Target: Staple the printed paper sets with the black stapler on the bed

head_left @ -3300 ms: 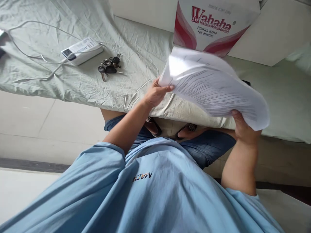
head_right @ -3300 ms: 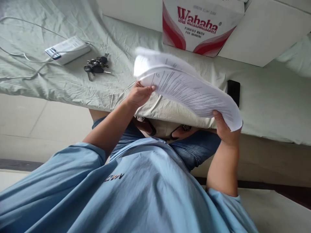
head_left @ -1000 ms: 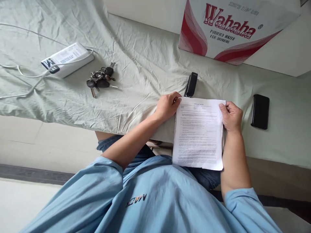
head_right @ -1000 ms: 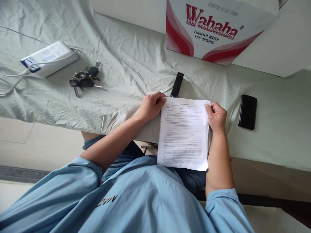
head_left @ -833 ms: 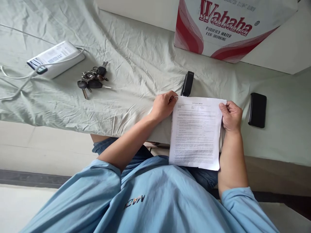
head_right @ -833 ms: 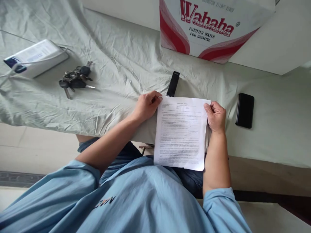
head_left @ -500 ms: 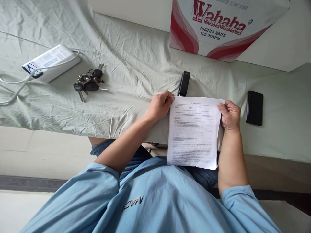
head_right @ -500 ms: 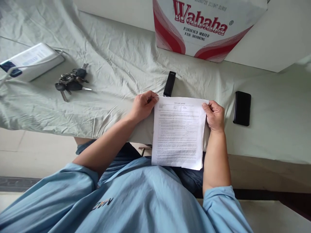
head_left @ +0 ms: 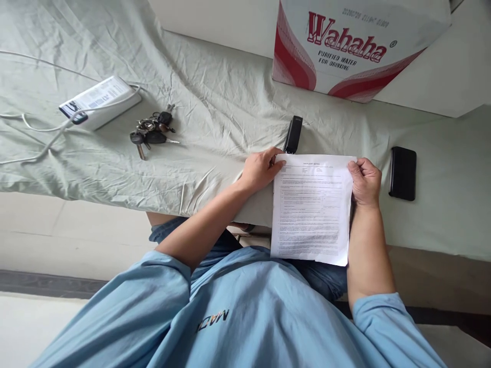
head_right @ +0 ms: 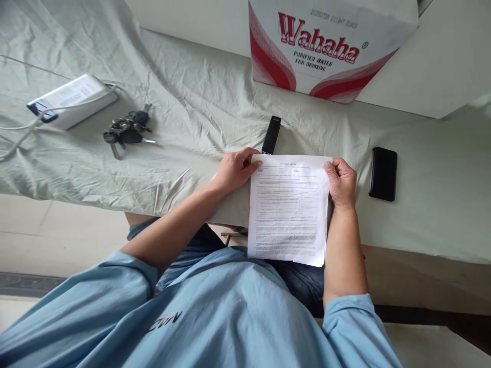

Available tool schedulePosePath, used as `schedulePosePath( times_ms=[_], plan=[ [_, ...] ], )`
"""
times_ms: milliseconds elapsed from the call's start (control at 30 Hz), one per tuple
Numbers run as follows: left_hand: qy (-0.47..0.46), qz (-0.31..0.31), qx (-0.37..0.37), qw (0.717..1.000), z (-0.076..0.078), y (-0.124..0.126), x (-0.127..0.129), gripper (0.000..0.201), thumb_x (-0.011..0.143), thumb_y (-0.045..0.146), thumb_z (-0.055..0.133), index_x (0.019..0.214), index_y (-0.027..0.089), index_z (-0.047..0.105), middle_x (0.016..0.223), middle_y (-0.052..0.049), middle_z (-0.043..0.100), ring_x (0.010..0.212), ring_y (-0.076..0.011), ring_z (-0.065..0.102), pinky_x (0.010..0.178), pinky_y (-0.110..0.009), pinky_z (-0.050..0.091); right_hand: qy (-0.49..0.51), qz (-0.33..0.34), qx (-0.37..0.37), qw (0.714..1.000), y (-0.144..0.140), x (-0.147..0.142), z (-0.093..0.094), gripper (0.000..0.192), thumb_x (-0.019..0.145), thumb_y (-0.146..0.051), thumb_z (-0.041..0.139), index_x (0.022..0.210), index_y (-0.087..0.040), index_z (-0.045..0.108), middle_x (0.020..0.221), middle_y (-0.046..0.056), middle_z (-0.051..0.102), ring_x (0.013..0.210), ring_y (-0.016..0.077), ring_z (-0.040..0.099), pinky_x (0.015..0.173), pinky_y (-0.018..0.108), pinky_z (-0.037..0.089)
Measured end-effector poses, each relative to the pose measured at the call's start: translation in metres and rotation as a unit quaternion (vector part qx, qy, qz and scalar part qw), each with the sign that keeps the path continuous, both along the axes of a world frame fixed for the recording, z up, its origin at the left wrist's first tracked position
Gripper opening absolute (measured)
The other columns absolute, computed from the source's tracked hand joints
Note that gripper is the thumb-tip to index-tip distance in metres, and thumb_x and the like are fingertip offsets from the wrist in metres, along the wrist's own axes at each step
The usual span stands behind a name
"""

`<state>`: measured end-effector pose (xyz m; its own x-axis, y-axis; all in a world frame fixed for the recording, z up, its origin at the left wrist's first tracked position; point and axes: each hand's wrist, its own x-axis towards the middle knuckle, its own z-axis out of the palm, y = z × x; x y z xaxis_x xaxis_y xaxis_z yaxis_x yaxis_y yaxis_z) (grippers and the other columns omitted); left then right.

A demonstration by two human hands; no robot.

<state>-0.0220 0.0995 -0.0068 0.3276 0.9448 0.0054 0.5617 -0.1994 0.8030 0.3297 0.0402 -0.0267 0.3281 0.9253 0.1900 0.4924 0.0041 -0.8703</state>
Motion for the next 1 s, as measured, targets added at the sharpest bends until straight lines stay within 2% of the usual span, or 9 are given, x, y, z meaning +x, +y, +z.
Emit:
schedulePosePath(
  times_ms=[133, 300, 500, 833, 933, 1000],
  plan=[
    [0.007, 0.005, 0.0, 1.0, -0.001, 0.001, 0.0, 0.012, 0.103, 0.031, 0.069, 0.108, 0.023, 0.077, 0.075, 0.002, 0.063, 0.074, -0.0186, 0.057, 0.076, -0.033, 0.041, 0.023, -0.003, -0.001, 1.0, 0.003, -0.004, -0.001, 0.078, 0.08, -0.103, 0.081, 0.081, -0.028, 0.059, 0.069, -0.005, 0.047, 0.064, 0.0156, 0.038, 0.064, 0.035, 0.033],
    [-0.011, 0.031, 0.003, 0.999, 0.0, 0.002, 0.0, 0.008, 0.103, 0.028, 0.068, 0.101, 0.023, 0.074, 0.075, 0.002, 0.063, 0.073, -0.018, 0.055, 0.078, -0.034, 0.044, 0.095, 0.001, 0.003, 0.996, 0.007, -0.012, -0.001, 0.078, 0.069, -0.1, 0.089, 0.089, -0.029, 0.065, 0.074, -0.003, 0.058, 0.064, 0.016, 0.047, 0.06, 0.033, 0.037],
    [-0.037, 0.048, 0.002, 0.998, -0.003, 0.004, -0.002, 0.006, 0.101, 0.028, 0.07, 0.099, 0.024, 0.073, 0.069, 0.005, 0.056, 0.07, -0.017, 0.052, 0.077, -0.033, 0.045, 0.083, -0.025, 0.016, 0.996, 0.01, -0.015, -0.001, 0.069, 0.076, -0.094, 0.088, 0.089, -0.029, 0.067, 0.075, -0.003, 0.06, 0.061, 0.0149, 0.046, 0.057, 0.032, 0.038],
    [-0.029, 0.046, 0.001, 0.998, -0.002, 0.004, -0.003, 0.007, 0.1, 0.03, 0.07, 0.097, 0.024, 0.073, 0.068, 0.007, 0.05, 0.07, -0.0171, 0.049, 0.076, -0.033, 0.042, 0.036, -0.039, 0.054, 0.997, 0.012, -0.013, -0.012, 0.049, 0.087, -0.075, 0.09, 0.088, -0.027, 0.076, 0.081, 0.0, 0.072, 0.074, 0.0191, 0.061, 0.076, 0.037, 0.057],
    [-0.03, 0.048, -0.001, 0.998, 0.0, 0.003, -0.004, 0.008, 0.1, 0.031, 0.07, 0.097, 0.024, 0.073, 0.068, 0.007, 0.048, 0.07, -0.0171, 0.049, 0.076, -0.033, 0.042, 0.008, -0.026, 0.054, 0.998, 0.013, -0.011, -0.017, 0.046, 0.091, -0.072, 0.087, 0.092, -0.027, 0.076, 0.087, 0.001, 0.075, 0.077, 0.0195, 0.064, 0.078, 0.037, 0.058],
    [-0.035, 0.049, -0.005, 0.998, 0.0, 0.003, -0.004, 0.007, 0.1, 0.029, 0.071, 0.096, 0.024, 0.073, 0.067, 0.007, 0.048, 0.07, -0.017, 0.049, 0.076, -0.033, 0.042, -0.007, -0.015, 0.049, 0.999, 0.013, -0.011, -0.019, 0.045, 0.095, -0.071, 0.084, 0.102, -0.028, 0.077, 0.096, 0.002, 0.079, 0.074, 0.0178, 0.063, 0.075, 0.036, 0.058]
  ],
)
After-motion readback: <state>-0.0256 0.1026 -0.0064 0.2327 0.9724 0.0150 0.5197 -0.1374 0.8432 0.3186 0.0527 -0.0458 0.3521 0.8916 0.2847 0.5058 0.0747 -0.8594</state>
